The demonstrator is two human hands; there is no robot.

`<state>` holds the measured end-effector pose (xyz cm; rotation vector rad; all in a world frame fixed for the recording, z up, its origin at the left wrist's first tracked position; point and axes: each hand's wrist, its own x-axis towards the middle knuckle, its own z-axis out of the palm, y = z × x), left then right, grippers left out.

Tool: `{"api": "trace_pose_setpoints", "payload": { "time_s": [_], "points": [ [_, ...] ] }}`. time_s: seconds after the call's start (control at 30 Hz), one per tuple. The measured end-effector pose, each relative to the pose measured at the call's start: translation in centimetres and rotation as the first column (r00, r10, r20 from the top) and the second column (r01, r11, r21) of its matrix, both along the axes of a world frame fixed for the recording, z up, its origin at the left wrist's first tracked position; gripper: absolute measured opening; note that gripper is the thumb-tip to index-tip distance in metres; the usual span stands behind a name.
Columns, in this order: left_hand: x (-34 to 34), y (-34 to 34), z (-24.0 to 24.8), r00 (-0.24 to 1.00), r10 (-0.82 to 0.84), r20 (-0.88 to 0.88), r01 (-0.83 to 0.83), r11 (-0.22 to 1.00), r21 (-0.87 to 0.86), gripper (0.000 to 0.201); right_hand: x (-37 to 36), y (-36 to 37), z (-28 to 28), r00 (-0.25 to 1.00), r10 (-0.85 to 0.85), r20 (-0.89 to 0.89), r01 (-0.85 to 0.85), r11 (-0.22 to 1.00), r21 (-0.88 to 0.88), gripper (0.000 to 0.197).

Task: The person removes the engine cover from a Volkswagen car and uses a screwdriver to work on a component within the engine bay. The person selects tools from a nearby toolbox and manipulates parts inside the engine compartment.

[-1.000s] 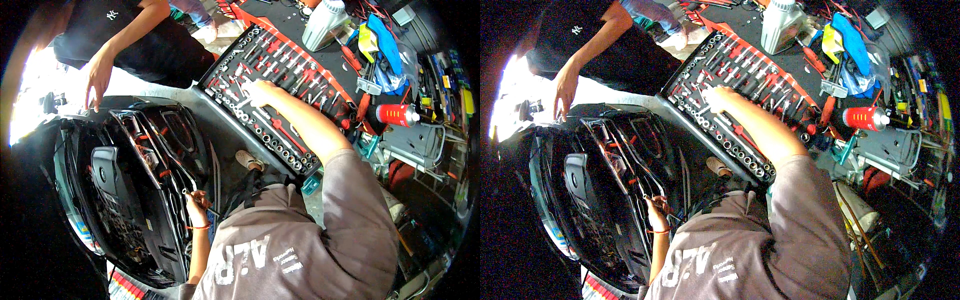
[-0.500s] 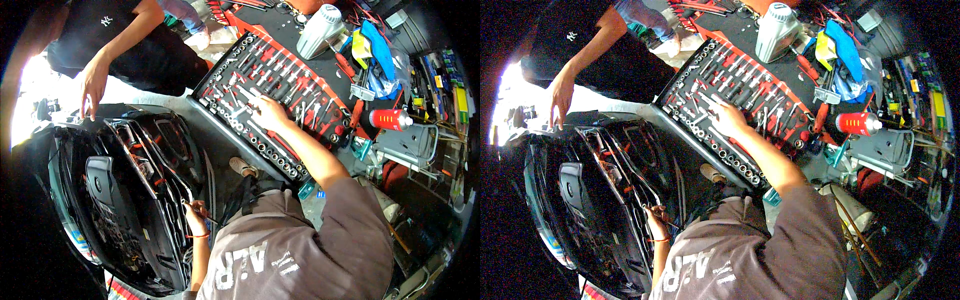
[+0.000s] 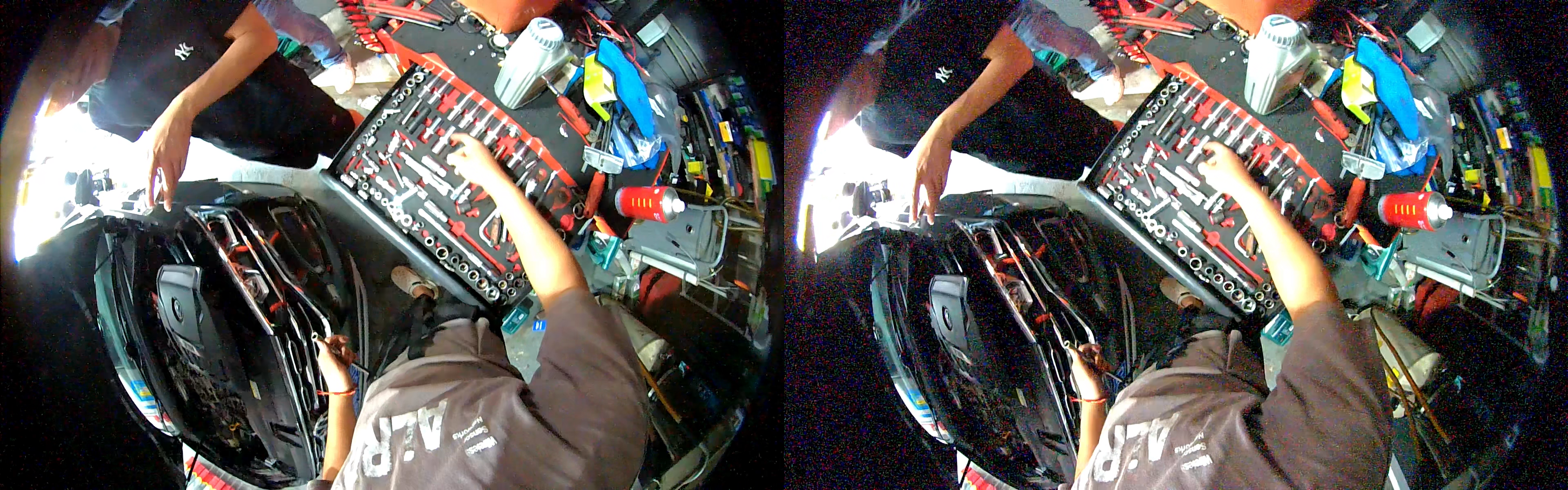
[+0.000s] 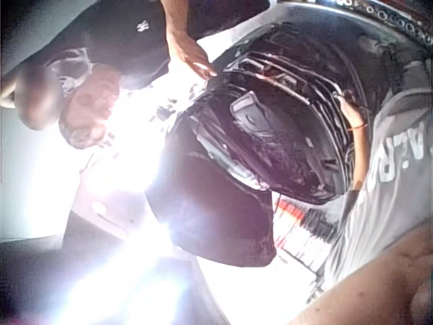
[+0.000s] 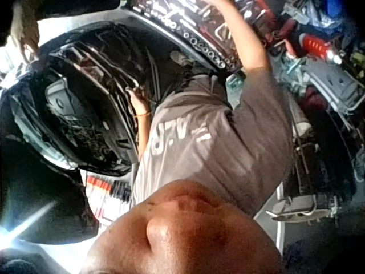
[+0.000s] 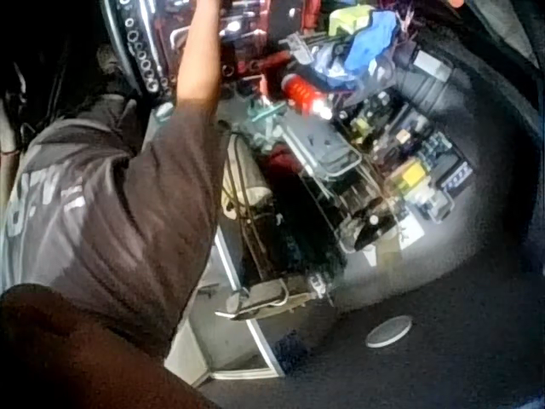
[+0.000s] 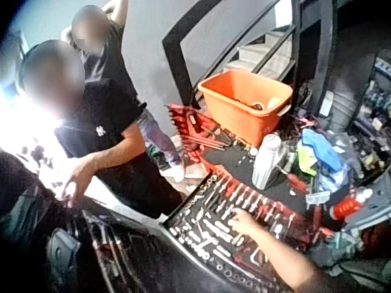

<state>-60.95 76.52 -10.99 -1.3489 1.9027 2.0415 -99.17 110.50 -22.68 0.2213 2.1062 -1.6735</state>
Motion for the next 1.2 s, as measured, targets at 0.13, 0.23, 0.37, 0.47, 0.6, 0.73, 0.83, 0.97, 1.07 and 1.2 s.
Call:
{"api": "trace_pose_setpoints", "payload": {
  "time_s": [0.13, 0.23, 0.37, 0.47, 0.6, 0.73, 0.83, 0.97, 1.07, 1.2],
  "points": [
    [-0.2, 0.1, 0.2, 0.999, 0.034, -0.016, -0.034, 0.999, -0.017, 0.068, -1.7, -1.1, -0.5, 0.999, 0.021, 0.049, -0.016, 0.993, -0.115, 0.057],
    [-0.1, 0.0, 0.2, 0.998, 0.056, 0.006, -0.056, 0.998, -0.001, 0.068, -2.5, -1.3, -0.8, 0.994, 0.087, 0.066, -0.078, 0.99, -0.118, 0.046],
    [0.1, 0.3, 0.6, 1.0, 0.023, 0.013, -0.023, 0.999, -0.031, 0.068, -1.8, -1.1, -1.3, 0.908, 0.323, -0.265, -0.208, 0.9, 0.383, 0.031],
    [0.0, 0.6, 0.7, 0.999, 0.039, 0.012, -0.038, 0.999, -0.039, 0.068, -0.5, -0.2, 0.5, 0.875, 0.394, -0.279, -0.293, 0.893, 0.341, 0.031],
    [-0.6, 0.7, 1.1, 0.998, 0.048, 0.034, -0.049, 0.999, 0.01, 0.067, 0.7, 2.0, 0.3, 0.959, 0.162, -0.234, -0.112, 0.971, 0.213, 0.027],
    [-1.5, 1.0, 1.2, 0.998, 0.054, 0.045, -0.054, 0.998, 0.012, 0.065, 3.1, 5.0, -0.1, 0.976, 0.103, -0.193, -0.061, 0.975, 0.212, 0.024],
    [-1.8, 1.1, 1.2, 0.999, 0.036, 0.032, -0.036, 0.999, 0.006, 0.064, 4.6, 5.5, -0.2, 0.955, 0.1, -0.278, -0.025, 0.965, 0.263, 0.021],
    [-2.0, 0.5, 0.5, 1.0, -0.023, 0.004, 0.023, 1.0, 0.021, 0.063, 6.2, 2.9, 3.6, 0.904, 0.346, -0.251, -0.116, 0.764, 0.635, 0.045],
    [-2.7, 0.9, 0.9, 0.999, -0.033, 0.004, 0.033, 0.999, -0.016, 0.063, 6.5, 0.8, 3.0, 0.923, 0.36, -0.133, -0.159, 0.676, 0.72, 0.051],
    [-3.2, 0.7, 1.8, 0.994, -0.083, -0.064, 0.084, 0.996, 0.006, 0.063, 6.9, 0.9, 2.1, 0.923, 0.343, -0.172, -0.155, 0.743, 0.651, 0.044]
  ]
}}
